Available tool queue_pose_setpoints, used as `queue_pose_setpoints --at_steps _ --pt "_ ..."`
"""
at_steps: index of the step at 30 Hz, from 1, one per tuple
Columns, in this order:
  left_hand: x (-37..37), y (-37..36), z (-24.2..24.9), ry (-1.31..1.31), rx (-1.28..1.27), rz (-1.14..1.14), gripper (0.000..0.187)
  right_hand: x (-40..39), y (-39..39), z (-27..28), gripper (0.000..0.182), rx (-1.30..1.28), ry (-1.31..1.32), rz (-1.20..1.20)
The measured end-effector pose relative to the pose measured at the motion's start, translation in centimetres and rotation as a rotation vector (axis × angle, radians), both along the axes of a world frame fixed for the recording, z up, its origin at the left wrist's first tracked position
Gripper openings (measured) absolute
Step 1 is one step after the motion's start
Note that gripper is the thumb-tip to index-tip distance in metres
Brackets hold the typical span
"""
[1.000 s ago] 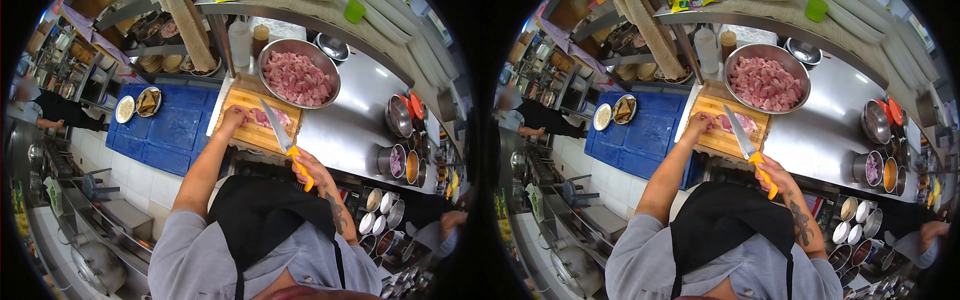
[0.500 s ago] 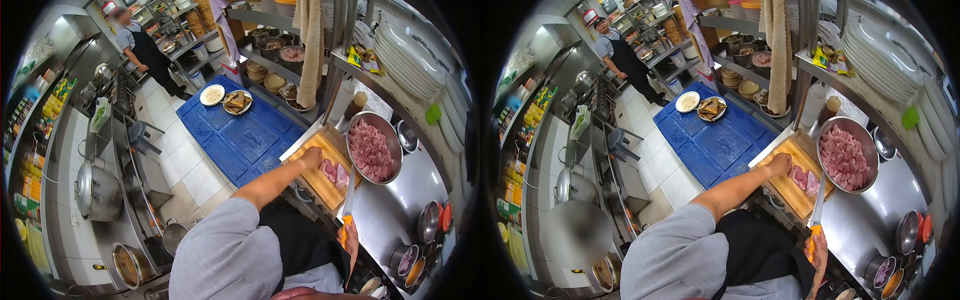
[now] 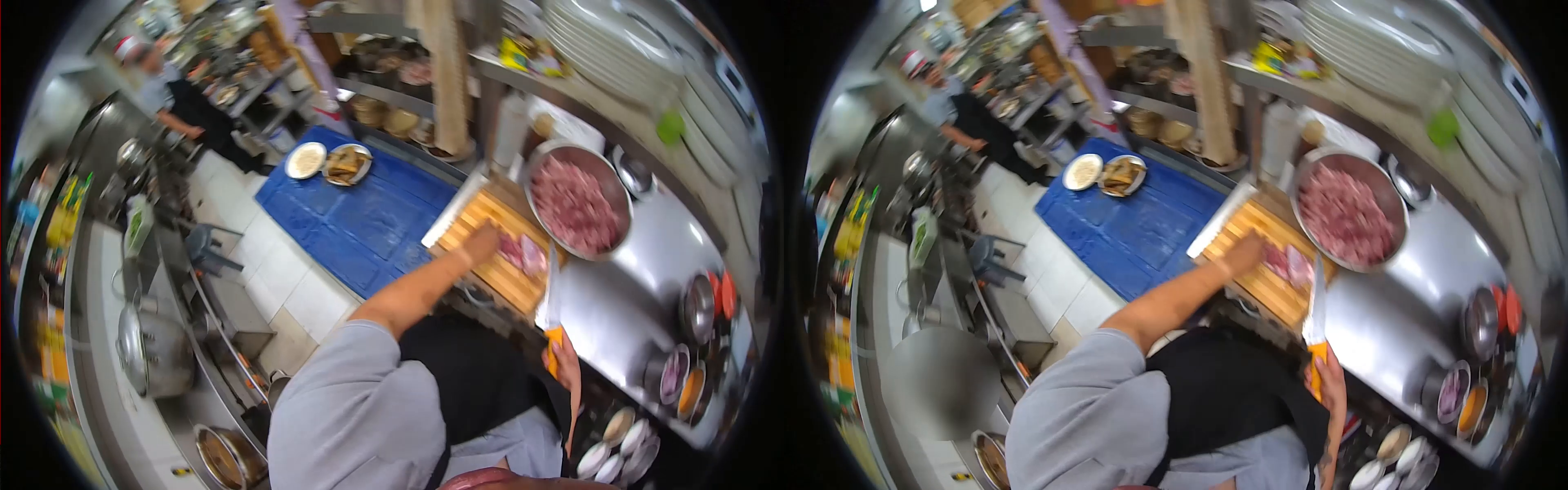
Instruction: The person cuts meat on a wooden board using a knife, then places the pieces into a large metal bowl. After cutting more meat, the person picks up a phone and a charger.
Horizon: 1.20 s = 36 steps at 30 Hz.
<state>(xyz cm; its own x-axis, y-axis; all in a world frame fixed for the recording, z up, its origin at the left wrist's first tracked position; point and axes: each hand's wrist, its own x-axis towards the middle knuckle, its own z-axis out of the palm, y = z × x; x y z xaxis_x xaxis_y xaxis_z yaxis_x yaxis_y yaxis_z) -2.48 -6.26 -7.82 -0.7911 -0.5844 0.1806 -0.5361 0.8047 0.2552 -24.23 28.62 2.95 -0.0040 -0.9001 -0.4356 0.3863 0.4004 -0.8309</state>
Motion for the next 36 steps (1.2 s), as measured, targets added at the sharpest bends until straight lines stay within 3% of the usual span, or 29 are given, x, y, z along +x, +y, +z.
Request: queue_pose_setpoints --at_steps 1,2,4,5,6,11,15,18,20,24,25,26,29,30,32,36 --pt "-0.3 -0.1 0.1 0.182 0.138 0.097 0.018 0.0 0.3 -0.3 0.062 0.042 -0.053 -0.014" --pt "0.2 -0.7 0.2 0.050 0.118 -0.017 0.013 -0.1 0.4 -1.0 0.061 0.077 -0.106 -0.032" --pt "0.3 0.6 3.3 0.304 0.368 0.163 0.024 0.4 0.7 -0.2 0.063 0.118 -0.109 -0.080" --pt "0.7 1.4 3.1 0.317 0.244 0.145 0.029 0.4 0.8 -0.1 0.063 0.132 -0.100 -0.114" --pt "0.9 2.5 5.5 0.104 0.193 0.126 0.031 0.5 0.9 -0.1 0.064 0.141 -0.108 -0.118" --pt "2.5 2.2 4.2 -0.089 0.197 0.136 0.028 0.6 1.5 -0.4 0.066 0.144 -0.112 -0.132" --pt "3.5 0.6 2.9 -0.056 0.114 0.236 0.023 0.7 1.9 -0.5 0.065 0.132 -0.124 -0.171" --pt "2.3 -2.4 3.5 0.620 1.062 0.538 0.007 0.6 2.2 0.1 0.065 0.129 -0.124 -0.180" --pt "0.6 -3.2 7.7 0.762 1.295 0.413 0.012 0.3 2.4 0.7 0.065 0.125 -0.113 -0.168" --pt "-8.4 -2.9 17.2 1.018 1.224 0.142 0.020 0.5 1.9 1.4 0.067 0.136 -0.127 -0.131" --pt "-11.2 -3.4 18.3 0.973 0.997 0.107 0.024 0.6 1.7 1.4 0.067 0.127 -0.132 -0.115" --pt "-15.6 -6.5 14.3 0.923 0.533 0.026 0.032 0.7 1.4 1.3 0.067 0.122 -0.126 -0.083" --pt "-19.4 -4.2 17.1 0.317 0.308 -0.032 0.029 0.8 1.1 1.2 0.069 0.118 0.021 -0.029" --pt "-19.9 -3.8 17.0 0.332 0.297 -0.015 0.029 0.7 1.1 1.5 0.069 0.095 0.028 0.009" --pt "-20.3 -3.4 16.4 0.625 0.056 -0.079 0.024 0.6 1.6 -0.2 0.067 0.050 0.039 -0.036" --pt "-16.3 -3.2 16.7 0.582 0.215 -0.028 0.022 0.6 2.3 -0.5 0.068 0.052 0.030 -0.088"
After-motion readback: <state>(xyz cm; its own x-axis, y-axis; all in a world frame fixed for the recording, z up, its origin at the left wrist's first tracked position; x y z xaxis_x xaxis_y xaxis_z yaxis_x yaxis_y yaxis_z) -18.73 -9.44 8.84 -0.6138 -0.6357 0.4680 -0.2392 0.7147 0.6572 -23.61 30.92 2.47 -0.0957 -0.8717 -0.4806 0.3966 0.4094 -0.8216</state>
